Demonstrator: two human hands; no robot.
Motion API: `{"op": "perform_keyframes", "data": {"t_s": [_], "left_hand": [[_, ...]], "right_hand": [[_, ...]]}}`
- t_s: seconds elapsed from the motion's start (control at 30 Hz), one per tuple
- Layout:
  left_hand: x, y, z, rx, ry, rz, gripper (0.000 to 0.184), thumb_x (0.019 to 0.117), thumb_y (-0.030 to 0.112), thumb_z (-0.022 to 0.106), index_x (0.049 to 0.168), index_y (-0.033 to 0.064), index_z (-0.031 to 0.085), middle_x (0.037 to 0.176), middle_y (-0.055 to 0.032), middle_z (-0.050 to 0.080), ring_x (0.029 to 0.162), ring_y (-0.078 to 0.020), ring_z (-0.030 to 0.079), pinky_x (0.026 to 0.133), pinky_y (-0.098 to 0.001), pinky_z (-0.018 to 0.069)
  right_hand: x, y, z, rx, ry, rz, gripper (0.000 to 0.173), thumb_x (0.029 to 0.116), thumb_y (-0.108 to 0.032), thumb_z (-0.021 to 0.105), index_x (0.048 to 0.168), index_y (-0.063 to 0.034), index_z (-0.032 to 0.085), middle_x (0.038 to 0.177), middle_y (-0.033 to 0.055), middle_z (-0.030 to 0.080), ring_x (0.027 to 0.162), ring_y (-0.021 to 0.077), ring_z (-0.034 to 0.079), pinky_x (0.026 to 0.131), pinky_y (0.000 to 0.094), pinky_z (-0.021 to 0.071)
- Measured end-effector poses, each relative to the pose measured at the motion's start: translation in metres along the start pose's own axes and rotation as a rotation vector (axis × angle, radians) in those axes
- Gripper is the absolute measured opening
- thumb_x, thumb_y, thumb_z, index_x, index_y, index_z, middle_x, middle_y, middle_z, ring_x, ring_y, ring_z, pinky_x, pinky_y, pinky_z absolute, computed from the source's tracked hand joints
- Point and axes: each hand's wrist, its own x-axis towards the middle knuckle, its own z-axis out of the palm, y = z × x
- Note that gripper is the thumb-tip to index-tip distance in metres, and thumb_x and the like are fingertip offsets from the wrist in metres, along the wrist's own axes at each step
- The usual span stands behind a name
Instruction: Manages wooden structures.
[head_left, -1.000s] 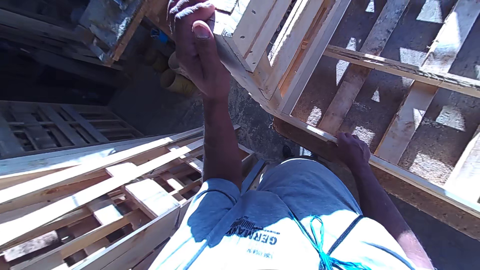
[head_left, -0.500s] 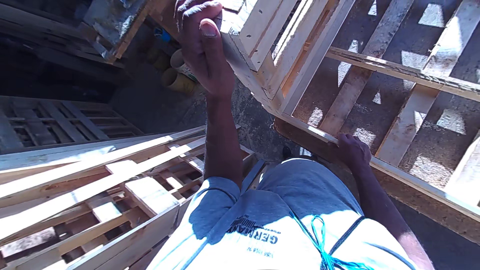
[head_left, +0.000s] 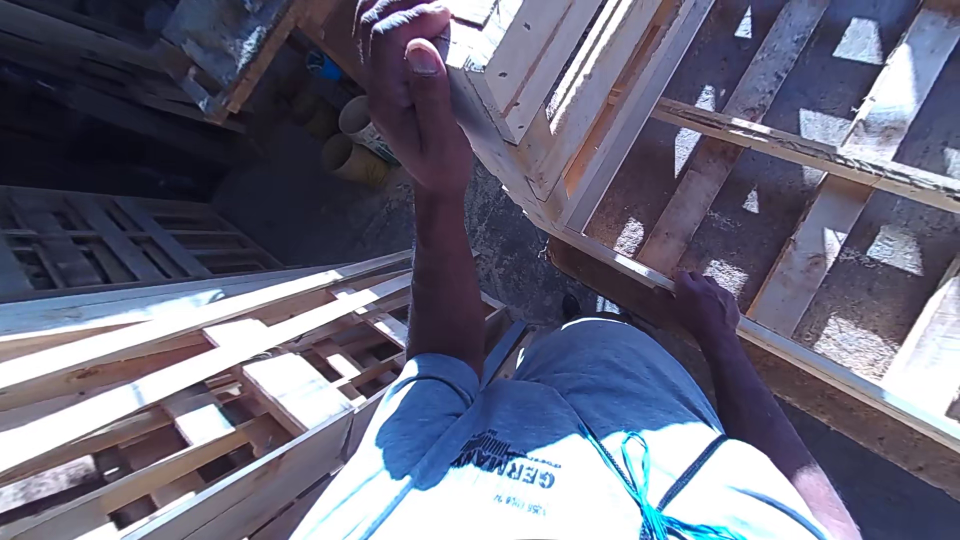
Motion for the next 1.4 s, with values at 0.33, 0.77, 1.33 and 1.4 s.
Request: {"op": "perform_keyframes", "data": {"t_s": [0.33,0.77,1.33,1.4], "left_hand": [[0.000,0.002,0.000,-0.025,-0.002,0.009,0.043,0.1098,0.018,0.035,0.109,-0.0015,0.073,0.111,-0.0156,0.070,0.118,-0.0246,0.062,0.106,-0.0459,0.0463],[-0.001,0.002,-0.001,0.036,-0.008,0.029,0.045,0.1109,0.023,0.033,0.108,0.0011,0.073,0.118,-0.0156,0.071,0.130,-0.0286,0.057,0.115,-0.0488,0.0386],[-0.001,0.005,-0.001,0.110,-0.044,0.022,0.049,0.1097,0.041,0.037,0.109,0.0040,0.069,0.126,-0.0100,0.067,0.137,-0.0294,0.050,0.119,-0.0496,0.0348],[-0.001,0.008,-0.001,0.120,-0.051,0.010,0.049,0.1096,0.041,0.037,0.110,0.0034,0.069,0.126,-0.0108,0.067,0.137,-0.0300,0.050,0.119,-0.0502,0.0347]], "right_hand": [[0.000,-0.001,-0.001,-0.012,-0.004,0.014,0.052,0.0955,-0.055,0.062,0.115,-0.0066,0.066,0.108,0.0196,0.070,0.103,0.0417,0.069,0.076,0.0590,0.0549],[-0.003,-0.002,0.000,-0.035,0.035,-0.001,0.051,0.0949,-0.056,0.063,0.111,-0.0077,0.068,0.104,0.0165,0.072,0.100,0.0394,0.070,0.075,0.0562,0.0563],[-0.002,-0.004,-0.005,-0.040,-0.006,0.054,0.053,0.0949,-0.061,0.058,0.114,-0.0130,0.070,0.108,0.0104,0.072,0.105,0.0315,0.070,0.081,0.0505,0.0582],[-0.002,-0.003,-0.005,-0.051,-0.015,0.053,0.054,0.0952,-0.062,0.057,0.115,-0.0131,0.069,0.109,0.0102,0.073,0.105,0.0315,0.070,0.081,0.0499,0.0583]]}}
